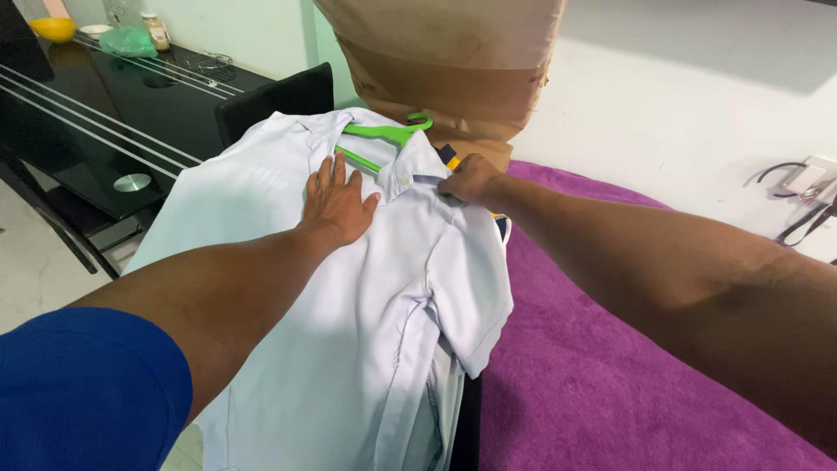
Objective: The person removes a light blue shirt from a hanger, buttons it, and lays it flat on a purple towel. They then use a red iron to smooth the shirt, focusing on the front and sleeves while adjusting the fabric with their hands.
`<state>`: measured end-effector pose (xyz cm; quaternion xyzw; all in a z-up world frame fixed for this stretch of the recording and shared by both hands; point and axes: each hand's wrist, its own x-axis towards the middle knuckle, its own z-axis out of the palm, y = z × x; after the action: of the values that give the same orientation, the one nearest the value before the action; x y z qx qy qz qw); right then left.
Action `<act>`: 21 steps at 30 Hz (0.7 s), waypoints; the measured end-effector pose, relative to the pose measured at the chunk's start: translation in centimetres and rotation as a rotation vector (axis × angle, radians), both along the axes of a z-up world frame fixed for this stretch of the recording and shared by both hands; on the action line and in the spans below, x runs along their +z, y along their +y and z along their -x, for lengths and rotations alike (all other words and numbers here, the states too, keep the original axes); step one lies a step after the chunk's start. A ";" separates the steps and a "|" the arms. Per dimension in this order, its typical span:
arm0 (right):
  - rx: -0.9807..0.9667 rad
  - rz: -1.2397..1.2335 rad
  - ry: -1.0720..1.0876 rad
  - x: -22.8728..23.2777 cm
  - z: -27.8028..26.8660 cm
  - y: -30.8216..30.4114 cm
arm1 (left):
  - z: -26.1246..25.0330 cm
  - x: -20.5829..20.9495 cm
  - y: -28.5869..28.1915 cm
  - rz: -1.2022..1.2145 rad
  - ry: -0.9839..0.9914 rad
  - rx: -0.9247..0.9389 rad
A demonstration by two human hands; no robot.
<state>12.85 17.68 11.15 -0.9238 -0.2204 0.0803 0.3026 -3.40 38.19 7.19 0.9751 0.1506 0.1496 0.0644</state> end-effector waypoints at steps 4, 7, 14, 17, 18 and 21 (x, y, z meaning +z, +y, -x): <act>0.023 -0.172 0.020 1.1 1.7 0.4 | -0.2 0.4 0.5 0.006 -0.010 0.006; -0.035 -0.249 -0.045 2.5 3.2 -0.3 | -0.6 1.1 1.1 0.018 -0.063 0.021; 0.052 -0.678 0.286 5.4 5.8 -3.3 | 0.1 2.6 2.6 -0.042 -0.269 0.033; 0.090 -0.778 0.287 5.6 6.6 -4.2 | 0.5 3.7 2.5 -0.045 -0.274 0.050; 0.095 -0.792 0.264 5.5 6.9 -4.6 | 0.6 4.1 2.4 -0.039 -0.267 0.063; 0.067 -0.807 0.264 5.7 7.5 -6.4 | 0.6 5.2 1.8 -0.096 -0.320 0.079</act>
<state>5.40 11.29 16.87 -0.7055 -0.2235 0.1152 0.6626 -4.03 39.97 12.38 0.9341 0.1694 0.3123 0.0350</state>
